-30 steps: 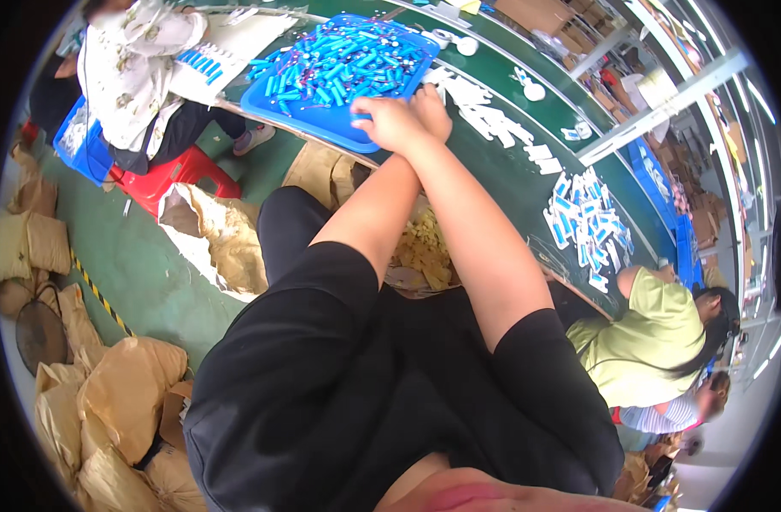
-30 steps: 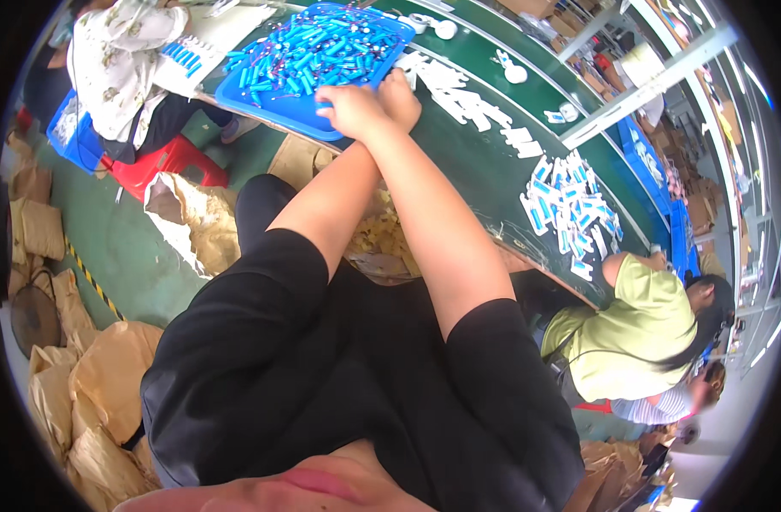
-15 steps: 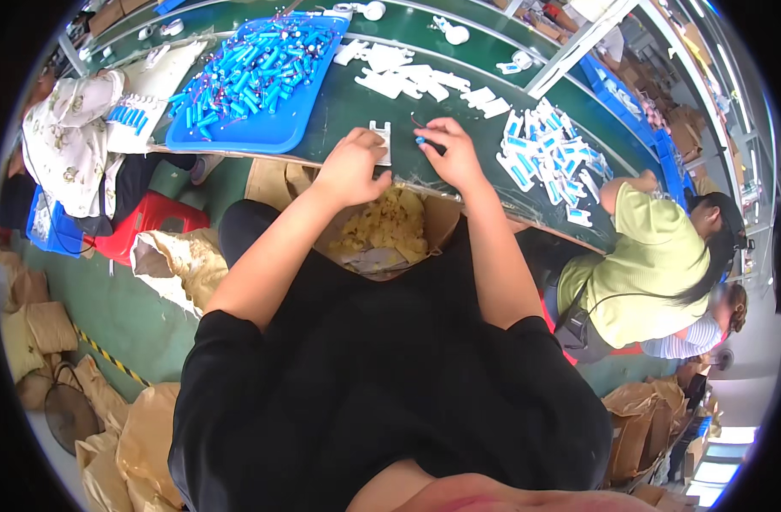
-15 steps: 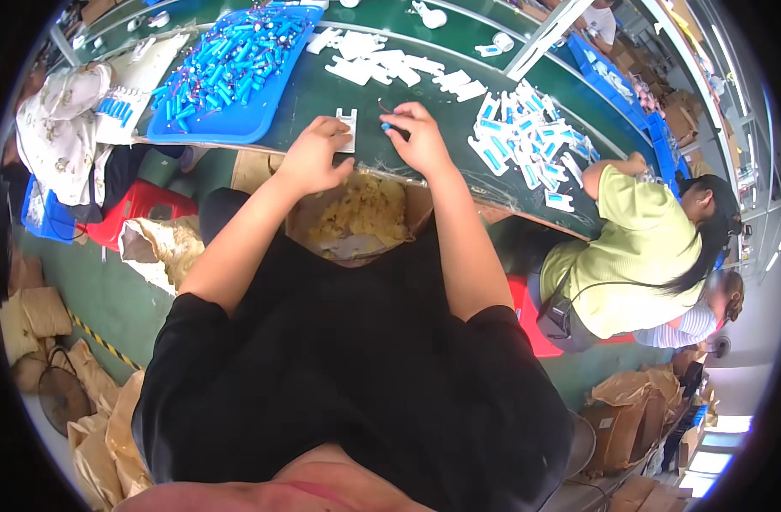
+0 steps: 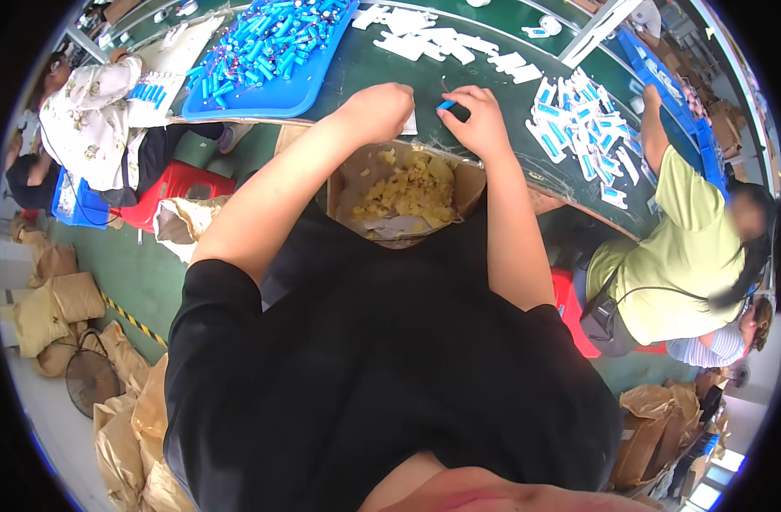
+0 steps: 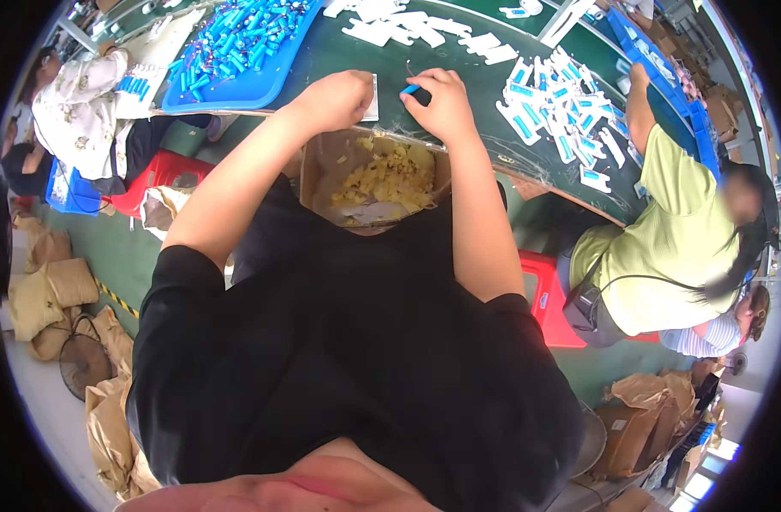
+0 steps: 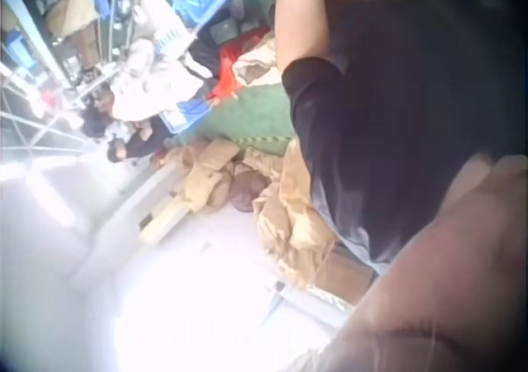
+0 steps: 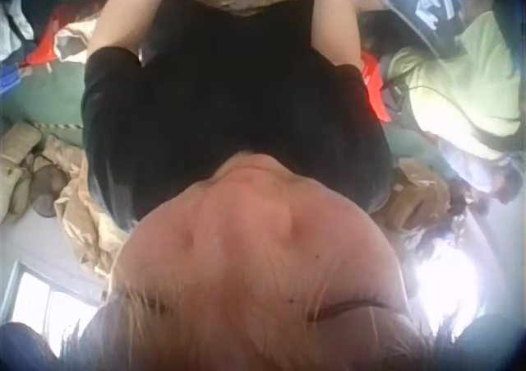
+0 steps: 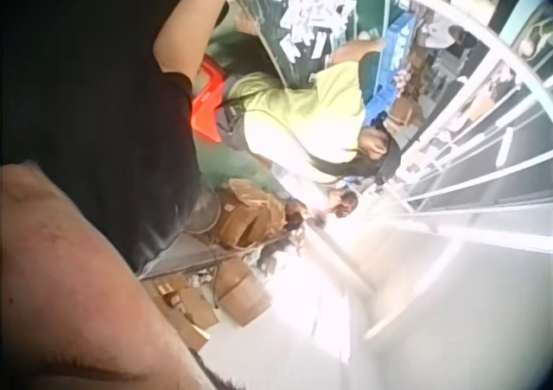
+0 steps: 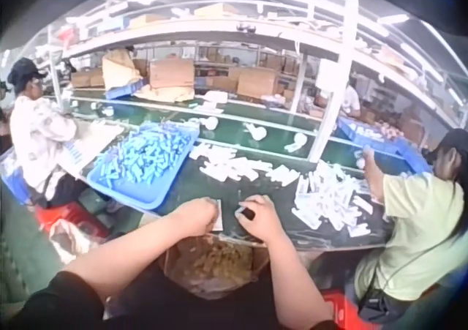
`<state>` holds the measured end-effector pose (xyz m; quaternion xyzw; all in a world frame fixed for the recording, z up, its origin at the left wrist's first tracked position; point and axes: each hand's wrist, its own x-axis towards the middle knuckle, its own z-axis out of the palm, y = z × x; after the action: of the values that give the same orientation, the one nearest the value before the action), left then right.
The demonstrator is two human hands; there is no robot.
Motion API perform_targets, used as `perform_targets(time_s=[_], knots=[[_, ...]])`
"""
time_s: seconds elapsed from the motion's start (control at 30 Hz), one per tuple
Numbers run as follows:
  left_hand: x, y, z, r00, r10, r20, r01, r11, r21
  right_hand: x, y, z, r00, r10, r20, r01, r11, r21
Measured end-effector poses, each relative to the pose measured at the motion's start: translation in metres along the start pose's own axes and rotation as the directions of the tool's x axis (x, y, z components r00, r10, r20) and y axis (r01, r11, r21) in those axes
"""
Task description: Assemble electronic components by manually placing small parts and wiring into plastic housings on a production line.
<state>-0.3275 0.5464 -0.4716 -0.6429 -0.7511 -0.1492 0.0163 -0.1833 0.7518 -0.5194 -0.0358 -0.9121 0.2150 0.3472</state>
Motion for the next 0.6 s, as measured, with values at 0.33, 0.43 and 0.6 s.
perform_targets(time_s=[0.33, 0.43, 0.6], knots=[[0.011, 0.011, -0.015, 0.989, 0.025, 0.146, -0.054, 0.979, 0.198, -0.003, -0.004, -0.002, 1.0, 0.023, 0.014, -0.023, 1.0, 0.016], [0.012, 0.003, -0.014, 0.983, 0.125, 0.134, -0.142, 0.982, 0.127, -0.003, -0.003, -0.002, 1.0, 0.021, 0.002, -0.021, 1.0, 0.011], [0.005, -0.015, 0.002, 0.981, 0.192, -0.033, -0.191, 0.981, 0.027, 0.0, -0.004, -0.001, 1.0, 0.014, 0.001, -0.014, 1.0, 0.0]])
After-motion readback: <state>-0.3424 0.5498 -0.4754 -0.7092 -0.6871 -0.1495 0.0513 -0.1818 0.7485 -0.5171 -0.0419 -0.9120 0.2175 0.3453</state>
